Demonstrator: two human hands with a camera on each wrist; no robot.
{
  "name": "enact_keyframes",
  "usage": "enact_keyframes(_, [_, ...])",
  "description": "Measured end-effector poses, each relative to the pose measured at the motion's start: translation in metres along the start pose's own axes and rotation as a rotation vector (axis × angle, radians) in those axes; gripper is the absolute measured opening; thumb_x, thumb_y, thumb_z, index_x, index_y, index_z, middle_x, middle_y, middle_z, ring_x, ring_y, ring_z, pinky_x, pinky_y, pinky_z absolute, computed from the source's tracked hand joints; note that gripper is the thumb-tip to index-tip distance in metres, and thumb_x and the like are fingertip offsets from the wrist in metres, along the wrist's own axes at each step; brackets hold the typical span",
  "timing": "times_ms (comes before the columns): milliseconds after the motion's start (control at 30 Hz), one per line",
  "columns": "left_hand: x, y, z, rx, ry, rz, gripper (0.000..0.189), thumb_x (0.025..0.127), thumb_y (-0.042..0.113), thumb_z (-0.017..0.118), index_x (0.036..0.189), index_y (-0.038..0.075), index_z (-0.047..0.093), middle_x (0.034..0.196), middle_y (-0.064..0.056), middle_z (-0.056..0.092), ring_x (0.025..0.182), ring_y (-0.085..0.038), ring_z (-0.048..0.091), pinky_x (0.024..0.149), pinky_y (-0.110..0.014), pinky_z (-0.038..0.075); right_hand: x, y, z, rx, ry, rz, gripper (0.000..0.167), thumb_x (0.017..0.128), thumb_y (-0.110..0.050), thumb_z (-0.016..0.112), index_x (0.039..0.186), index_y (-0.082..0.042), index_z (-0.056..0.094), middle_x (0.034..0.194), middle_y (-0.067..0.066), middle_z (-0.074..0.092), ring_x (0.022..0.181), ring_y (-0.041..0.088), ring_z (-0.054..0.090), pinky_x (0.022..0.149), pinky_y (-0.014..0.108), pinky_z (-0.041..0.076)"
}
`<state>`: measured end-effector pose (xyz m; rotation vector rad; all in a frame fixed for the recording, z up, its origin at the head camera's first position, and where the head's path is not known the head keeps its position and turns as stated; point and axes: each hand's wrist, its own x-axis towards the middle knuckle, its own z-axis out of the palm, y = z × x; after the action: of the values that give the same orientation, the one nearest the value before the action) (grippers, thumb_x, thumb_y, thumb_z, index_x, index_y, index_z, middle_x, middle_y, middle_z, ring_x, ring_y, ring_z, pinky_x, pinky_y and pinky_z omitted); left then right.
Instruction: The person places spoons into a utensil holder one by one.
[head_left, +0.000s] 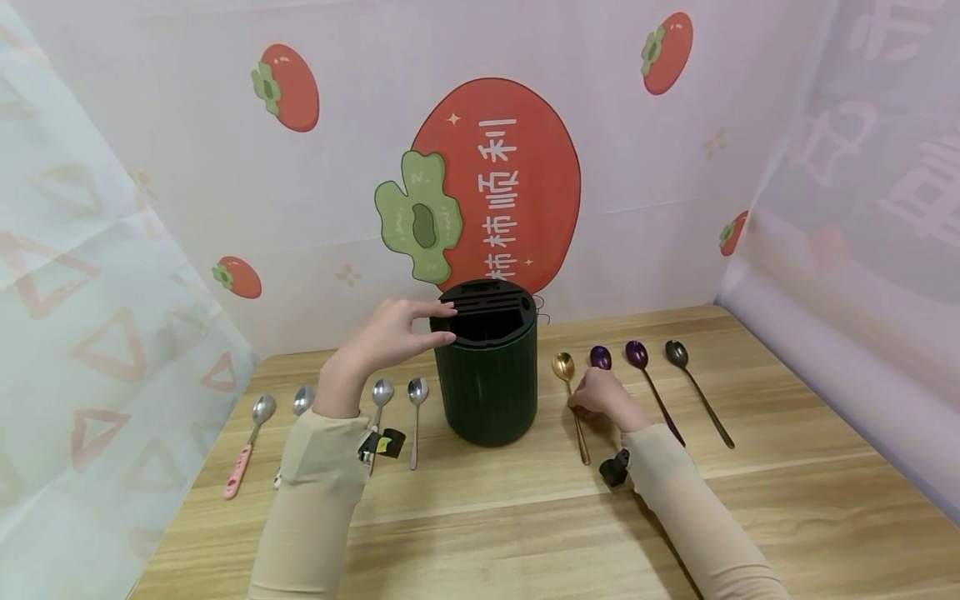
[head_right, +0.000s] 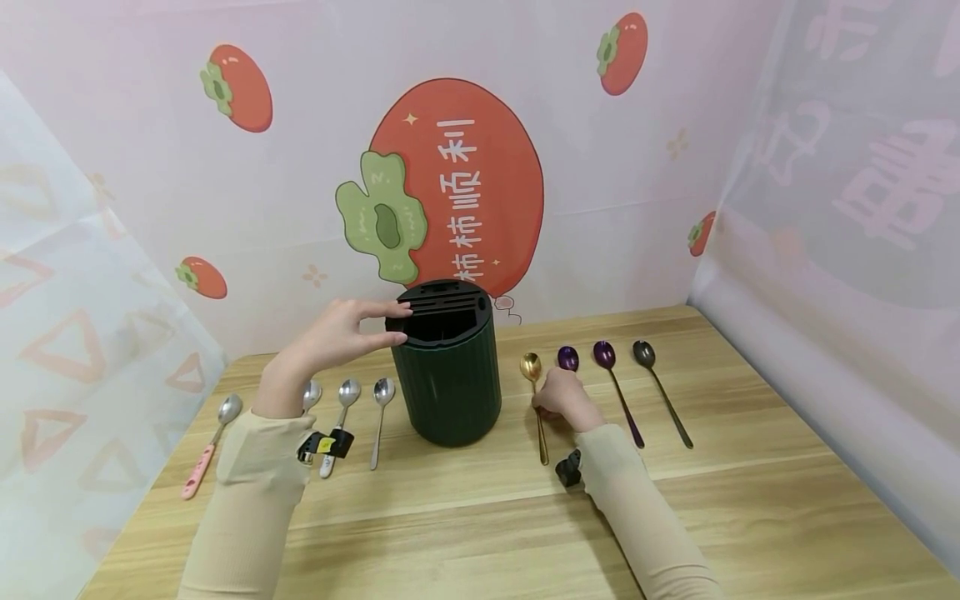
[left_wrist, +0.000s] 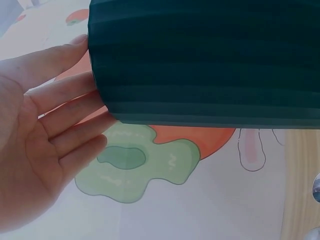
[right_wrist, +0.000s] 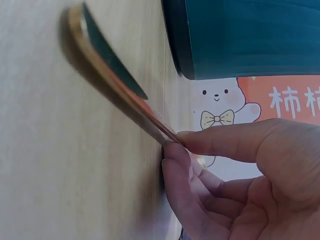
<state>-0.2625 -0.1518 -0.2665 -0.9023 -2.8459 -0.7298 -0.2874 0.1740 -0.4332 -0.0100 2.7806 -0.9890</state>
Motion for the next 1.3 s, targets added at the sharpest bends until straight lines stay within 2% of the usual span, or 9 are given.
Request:
enact_keyframes(67, [0.0002, 0.0001, 0.0000, 0.002, 0.000, -0.001, 0.042, 0.089, 0.037, 0.064, 0.128, 0.020, 0.062, 0.135, 0.005, 0.056, 0.081, -0.018, 0.053, 0.083, -0.033, 0.042, -0.0001, 0.0001, 0.0001, 0.012, -0.001, 0.004, 0.013, 0.081, -0.009, 0.069, 0.070, -0.001, 0.070, 0.063, 0.005, 0.067, 0.055, 0.013, 0.061, 0.055, 0.024, 0.052])
enact_keyframes(367, [0.0010, 0.0008, -0.0004, 0.016, -0.002, 0.003, 0.042, 0.089, 0.035, 0.065, 0.127, 0.018, 0.063, 0.135, 0.004, 0.057, 0.104, -0.016, 0.056, 0.089, -0.035, 0.043, -0.0004, 0.0009, 0.0006, 0.069, 0.002, 0.012, 0.011, 0.082, -0.007, 0.068, 0.077, 0.002, 0.069, 0.067, 0.008, 0.068, 0.056, 0.013, 0.063, 0.057, 0.026, 0.054])
enact_keyframes(733, [0.0019, 0.0055, -0.0023, 0.027, -0.016, 0.005, 0.041, 0.088, 0.034, 0.066, 0.126, 0.016, 0.063, 0.135, 0.002, 0.057, 0.113, -0.017, 0.056, 0.092, -0.037, 0.045, -0.0017, 0.0000, 0.0008, 0.097, 0.001, 0.016, 0.011, 0.082, -0.007, 0.068, 0.077, 0.003, 0.070, 0.065, 0.008, 0.068, 0.054, 0.013, 0.063, 0.057, 0.026, 0.055])
enact_keyframes(900, [0.0026, 0.0049, -0.0019, 0.033, -0.015, 0.004, 0.041, 0.089, 0.033, 0.065, 0.125, 0.015, 0.063, 0.135, 0.001, 0.057, 0.109, -0.018, 0.058, 0.091, -0.037, 0.046, -0.0018, -0.0003, 0.0004, 0.100, 0.002, 0.021, 0.012, 0.083, -0.007, 0.068, 0.077, 0.003, 0.070, 0.066, 0.008, 0.068, 0.055, 0.013, 0.063, 0.057, 0.026, 0.055])
enact_keyframes(1133, [0.0025, 0.0073, -0.0029, 0.032, -0.022, 0.002, 0.040, 0.089, 0.031, 0.065, 0.125, 0.013, 0.063, 0.135, 0.000, 0.057, 0.114, -0.019, 0.057, 0.092, -0.037, 0.046, -0.0020, -0.0011, 0.0000, 0.080, 0.027, 0.008, 0.013, 0.085, -0.010, 0.067, 0.080, 0.001, 0.072, 0.067, 0.007, 0.068, 0.057, 0.013, 0.061, 0.057, 0.024, 0.051])
enact_keyframes(1300, [0.0020, 0.0085, -0.0029, 0.034, -0.020, 0.003, 0.040, 0.089, 0.031, 0.065, 0.125, 0.013, 0.063, 0.135, -0.001, 0.057, 0.110, -0.019, 0.058, 0.089, -0.036, 0.045, -0.0031, -0.0042, -0.0012, 0.082, 0.037, -0.004, 0.015, 0.086, -0.011, 0.067, 0.080, 0.002, 0.072, 0.066, 0.007, 0.069, 0.056, 0.012, 0.061, 0.054, 0.021, 0.048])
